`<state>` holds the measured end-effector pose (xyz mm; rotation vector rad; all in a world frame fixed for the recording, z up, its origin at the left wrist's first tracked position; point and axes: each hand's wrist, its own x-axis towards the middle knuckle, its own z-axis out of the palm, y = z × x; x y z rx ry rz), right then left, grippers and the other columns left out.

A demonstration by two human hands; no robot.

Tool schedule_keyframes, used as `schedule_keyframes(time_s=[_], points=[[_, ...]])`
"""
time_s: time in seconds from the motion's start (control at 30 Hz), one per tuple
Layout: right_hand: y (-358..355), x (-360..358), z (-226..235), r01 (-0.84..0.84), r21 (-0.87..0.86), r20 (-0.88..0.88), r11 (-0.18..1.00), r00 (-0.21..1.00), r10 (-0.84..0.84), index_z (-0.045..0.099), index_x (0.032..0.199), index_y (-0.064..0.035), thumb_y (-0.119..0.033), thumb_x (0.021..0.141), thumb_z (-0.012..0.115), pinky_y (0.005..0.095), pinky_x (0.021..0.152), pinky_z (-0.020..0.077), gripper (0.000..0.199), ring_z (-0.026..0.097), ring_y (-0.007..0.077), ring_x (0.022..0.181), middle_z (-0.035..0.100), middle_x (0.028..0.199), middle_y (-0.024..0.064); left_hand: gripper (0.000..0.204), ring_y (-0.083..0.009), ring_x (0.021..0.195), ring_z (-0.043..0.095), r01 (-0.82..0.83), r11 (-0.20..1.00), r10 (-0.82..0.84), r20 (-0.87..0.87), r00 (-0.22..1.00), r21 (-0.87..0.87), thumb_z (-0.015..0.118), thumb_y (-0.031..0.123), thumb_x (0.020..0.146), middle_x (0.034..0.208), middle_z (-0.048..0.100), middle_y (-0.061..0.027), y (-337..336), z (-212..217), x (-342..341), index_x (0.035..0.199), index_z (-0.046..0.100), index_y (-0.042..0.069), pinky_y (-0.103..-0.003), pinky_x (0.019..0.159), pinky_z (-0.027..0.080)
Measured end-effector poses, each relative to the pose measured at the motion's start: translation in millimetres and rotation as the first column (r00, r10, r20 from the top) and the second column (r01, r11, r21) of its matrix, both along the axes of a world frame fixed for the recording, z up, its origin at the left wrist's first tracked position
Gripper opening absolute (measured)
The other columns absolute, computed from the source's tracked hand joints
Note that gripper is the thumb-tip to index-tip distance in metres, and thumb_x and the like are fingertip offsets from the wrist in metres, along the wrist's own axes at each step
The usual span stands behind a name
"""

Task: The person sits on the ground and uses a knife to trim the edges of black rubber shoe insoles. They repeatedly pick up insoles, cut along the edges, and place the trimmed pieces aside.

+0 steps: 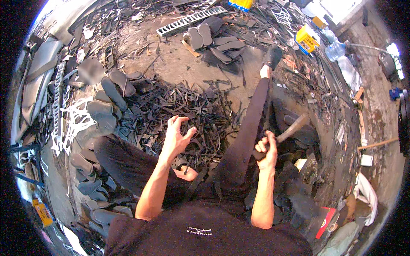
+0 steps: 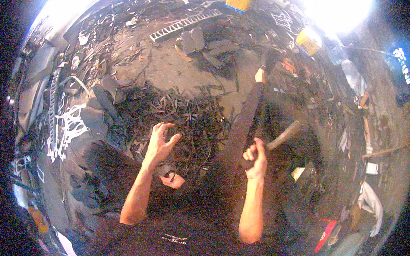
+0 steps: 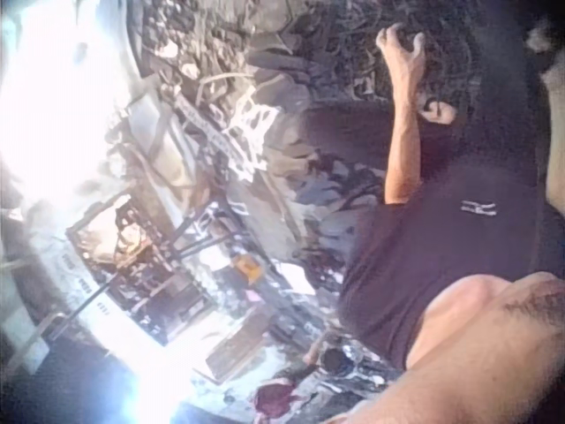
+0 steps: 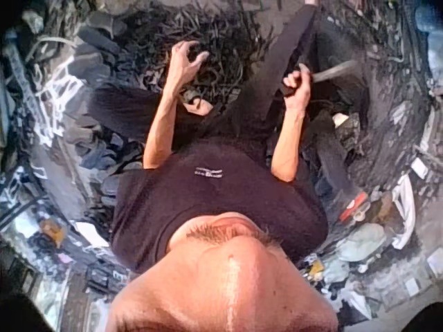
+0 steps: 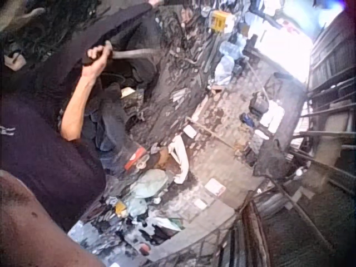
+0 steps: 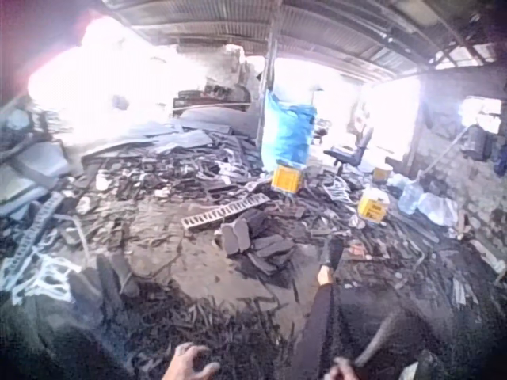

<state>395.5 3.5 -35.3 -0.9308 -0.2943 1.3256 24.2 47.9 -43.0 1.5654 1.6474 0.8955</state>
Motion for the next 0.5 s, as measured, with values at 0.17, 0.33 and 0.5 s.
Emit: schedule_keyframes(time_s=[0.17,0.33,0.5], points=[[145.8,-51.8,13.1,-0.231,-0.257,0.201,0.938,0.937,0.286,0.070,0.118,-0.0070,-0.050,0.100,0.075,0.0306,0.050,0.0400,0.047,0.047,0.0108,0.053,0.064,0.087,-0.0004,0.051,-0.0336,0.122,0.061,0.056,0.998,-0.056,0.038,0.998,0.011,0.083,0.033,0.093,0.139,0.057,-0.0190,13.4,44.7,-44.5,0.133,0.066,0.006,-0.045,0.105,0.053],[333.9,-45.3,-53.4,-0.203,-0.418,0.448,0.885,0.802,0.395,0.059,0.122,0.0018,-0.065,0.084,0.085,0.0303,0.051,0.0518,0.082,0.051,0.0124,0.052,0.063,0.082,0.0080,0.045,-0.0274,0.106,0.070,0.035,0.999,-0.034,0.022,0.999,-0.020,0.080,0.032,0.096,0.121,0.072,-0.0153,57.7,67.0,-74.5,0.130,0.068,0.005,-0.041,0.090,0.057],[467.1,-63.0,-104.8,0.054,-0.469,0.705,0.882,0.624,0.337,0.069,0.104,0.0140,-0.071,0.078,0.086,0.0378,0.048,0.0503,0.091,0.060,0.0222,0.049,0.066,0.070,0.0136,0.038,-0.0242,0.097,0.071,-0.143,0.984,0.159,0.159,0.974,-0.110,0.081,0.023,0.094,0.110,0.074,-0.0136,74.4,39.2,-61.3,0.124,0.070,0.002,-0.038,0.087,0.058]])
